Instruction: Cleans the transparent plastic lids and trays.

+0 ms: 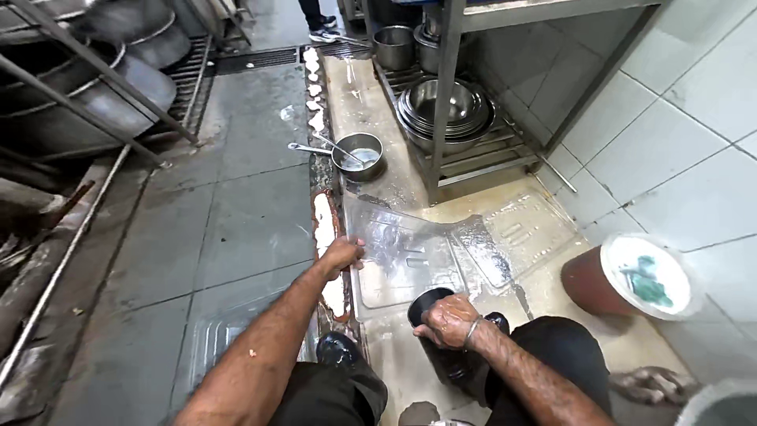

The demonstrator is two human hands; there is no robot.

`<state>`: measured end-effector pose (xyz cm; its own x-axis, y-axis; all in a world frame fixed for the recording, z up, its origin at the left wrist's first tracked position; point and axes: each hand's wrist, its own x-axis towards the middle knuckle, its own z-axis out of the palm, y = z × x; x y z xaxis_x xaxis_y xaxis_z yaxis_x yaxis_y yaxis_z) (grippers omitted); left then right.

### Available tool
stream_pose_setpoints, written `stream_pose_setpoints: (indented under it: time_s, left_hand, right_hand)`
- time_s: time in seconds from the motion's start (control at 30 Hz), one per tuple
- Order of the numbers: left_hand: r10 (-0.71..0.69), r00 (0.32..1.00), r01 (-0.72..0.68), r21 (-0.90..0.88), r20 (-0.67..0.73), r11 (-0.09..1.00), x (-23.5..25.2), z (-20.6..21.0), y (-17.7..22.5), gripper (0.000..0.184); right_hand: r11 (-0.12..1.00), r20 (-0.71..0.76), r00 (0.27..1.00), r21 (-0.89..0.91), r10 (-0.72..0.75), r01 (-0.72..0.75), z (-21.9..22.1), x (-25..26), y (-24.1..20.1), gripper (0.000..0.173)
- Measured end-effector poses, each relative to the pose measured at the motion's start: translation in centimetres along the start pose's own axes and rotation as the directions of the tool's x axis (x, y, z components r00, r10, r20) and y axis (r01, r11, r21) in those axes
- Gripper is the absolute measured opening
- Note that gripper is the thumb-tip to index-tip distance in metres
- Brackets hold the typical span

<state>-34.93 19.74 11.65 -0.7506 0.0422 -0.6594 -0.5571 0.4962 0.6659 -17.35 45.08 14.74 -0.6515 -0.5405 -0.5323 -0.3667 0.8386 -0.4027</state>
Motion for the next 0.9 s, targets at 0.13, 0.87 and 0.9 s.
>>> stream_pose_setpoints:
  time_s: [0.13,0.87,0.9]
  left_hand:
    - [0.102,0.995,-0.101,0.016,-0.021,0.995,-1.2,0.7,2.2,0.029]
    - [0.538,0.692,-0.626,0.772,0.482,0.113,-8.1,2.8,2.0,0.044]
    - [0.483,0.696,-0.645,0.758,0.531,0.096,-8.3,3.3,1.7,0.044]
  right_hand:
    - [0.999,0.003,0.999,0.004,-0.051,0.051,0.5,0.1,-0.8,0.058]
    - [0.997,0.028,0.997,-0.034,-0.069,0.070,0.9,-1.3,-0.9,0.055]
    - [0.997,0.034,0.997,-0.037,-0.071,0.072,1.0,-1.3,-1.0,0.054]
